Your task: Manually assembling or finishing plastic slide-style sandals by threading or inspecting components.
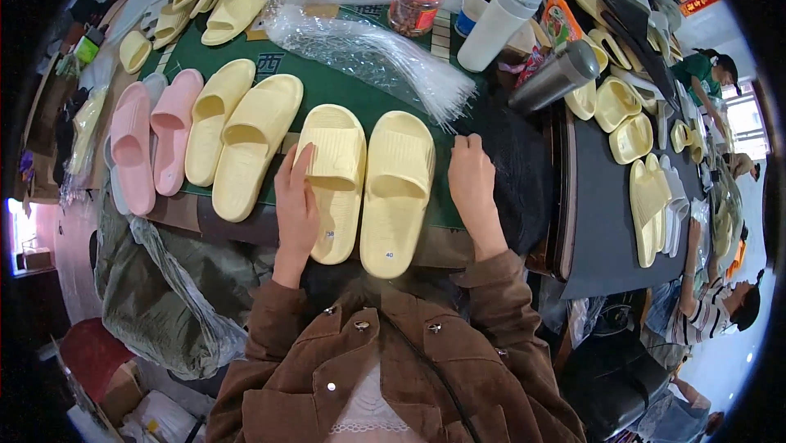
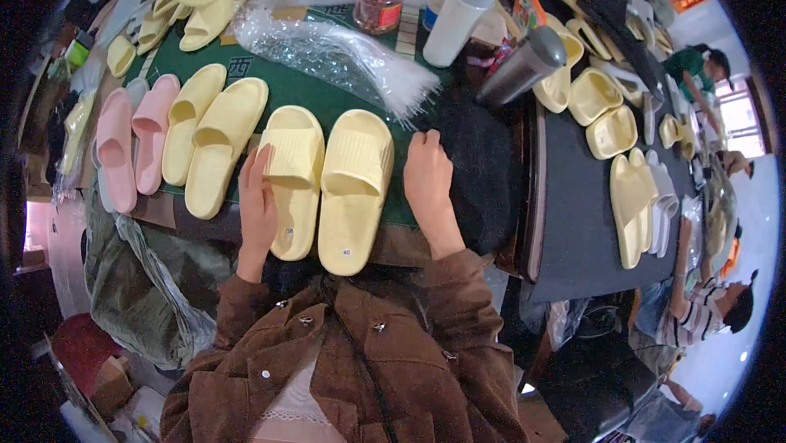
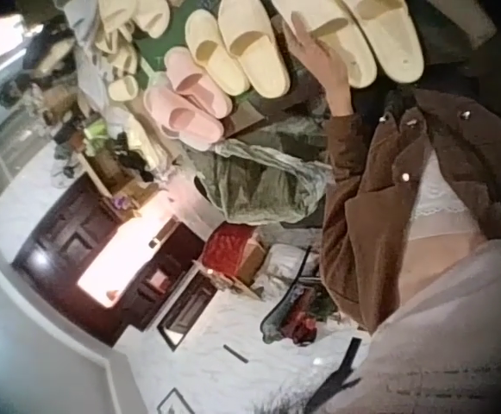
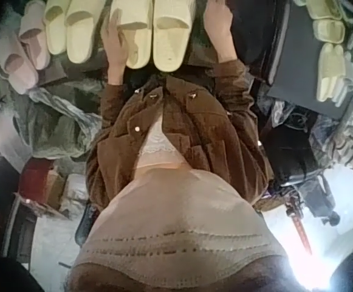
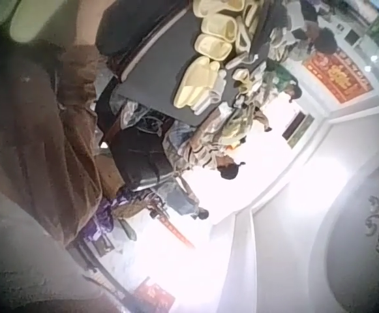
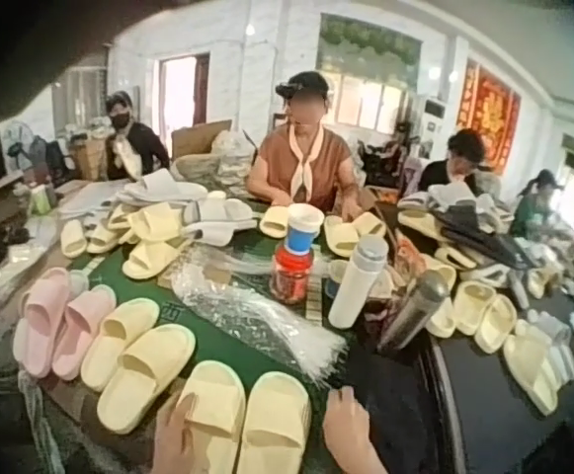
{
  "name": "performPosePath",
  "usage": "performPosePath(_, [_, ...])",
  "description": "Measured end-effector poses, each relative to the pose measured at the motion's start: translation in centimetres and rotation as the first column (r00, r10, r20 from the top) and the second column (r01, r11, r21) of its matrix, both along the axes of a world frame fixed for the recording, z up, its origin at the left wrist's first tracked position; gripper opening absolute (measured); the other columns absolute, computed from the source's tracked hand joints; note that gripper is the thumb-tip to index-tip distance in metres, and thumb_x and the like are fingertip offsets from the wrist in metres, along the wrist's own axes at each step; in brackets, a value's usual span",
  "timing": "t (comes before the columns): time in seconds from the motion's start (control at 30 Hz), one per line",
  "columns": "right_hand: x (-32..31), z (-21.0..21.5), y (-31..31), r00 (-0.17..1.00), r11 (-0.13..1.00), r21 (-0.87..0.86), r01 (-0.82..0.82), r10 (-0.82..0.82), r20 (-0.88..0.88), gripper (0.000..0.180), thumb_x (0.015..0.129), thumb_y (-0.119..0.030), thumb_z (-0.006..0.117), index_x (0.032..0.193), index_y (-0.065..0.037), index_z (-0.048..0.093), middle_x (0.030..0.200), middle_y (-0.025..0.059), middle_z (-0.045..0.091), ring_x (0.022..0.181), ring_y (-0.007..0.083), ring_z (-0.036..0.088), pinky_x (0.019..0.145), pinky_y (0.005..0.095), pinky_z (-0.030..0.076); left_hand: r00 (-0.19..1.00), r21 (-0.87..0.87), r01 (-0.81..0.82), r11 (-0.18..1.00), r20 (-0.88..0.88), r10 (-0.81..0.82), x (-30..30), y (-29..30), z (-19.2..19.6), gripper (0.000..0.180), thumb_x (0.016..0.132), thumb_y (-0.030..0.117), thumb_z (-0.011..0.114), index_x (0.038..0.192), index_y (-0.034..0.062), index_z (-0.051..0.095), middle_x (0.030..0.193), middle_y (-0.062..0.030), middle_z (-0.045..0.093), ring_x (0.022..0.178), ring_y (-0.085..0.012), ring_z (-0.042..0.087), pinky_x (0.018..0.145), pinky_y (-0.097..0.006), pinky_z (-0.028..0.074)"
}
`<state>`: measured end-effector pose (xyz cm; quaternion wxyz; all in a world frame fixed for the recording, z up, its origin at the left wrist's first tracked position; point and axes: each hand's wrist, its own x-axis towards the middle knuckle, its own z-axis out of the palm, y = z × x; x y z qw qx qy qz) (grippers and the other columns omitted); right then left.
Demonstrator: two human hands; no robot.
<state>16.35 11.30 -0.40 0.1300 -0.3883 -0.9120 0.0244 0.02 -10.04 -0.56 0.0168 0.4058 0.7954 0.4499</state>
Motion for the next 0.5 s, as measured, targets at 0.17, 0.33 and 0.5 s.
performPosePath(0.17, [-1.6,-0.2,0.8,0.989,0.992,0.111,0.068,-0.082,0.125,0.007,0.081,-0.004,0.056,0.087,-0.004,0.052,0.09,0.0131,0.056,0.07,0.0263,0.066,0.056,0.0346,0.055,0.998,-0.066,0.02,0.998,-0.066,-0.025,-0.7,-0.1,-0.3,0.064,0.079,-0.013,0.045,0.137,0.0148,0.044,0.136,-0.0178,0.042,0.121,-0.0361,0.042,0.103,-0.041,0.035])
performPosePath(0.33, [-1.2,-0.8,1.4,0.991,0.994,0.112,0.01,-0.025,0.132,0.004,0.082,-0.006,0.054,0.084,-0.005,0.051,0.083,0.0128,0.059,0.066,0.0285,0.067,0.055,0.0371,0.055,0.999,-0.087,0.042,0.995,-0.031,-0.045,-1.0,-0.4,0.6,0.063,0.079,-0.012,0.047,0.136,0.0145,0.045,0.135,-0.0176,0.043,0.122,-0.0358,0.042,0.103,-0.042,0.034])
performPosePath(0.5, [0.7,3.0,-1.6,1.0,0.996,-0.09,-0.012,0.012,0.004,0.006,0.083,-0.006,0.054,0.084,-0.002,0.05,0.075,0.0169,0.061,0.066,0.0347,0.064,0.054,0.0433,0.052,0.993,0.028,0.036,0.999,-0.111,-0.033,-0.8,-0.6,2.6,0.05,0.083,-0.01,0.046,0.13,0.0076,0.051,0.133,-0.015,0.045,0.123,-0.0334,0.043,0.103,-0.04,0.036])
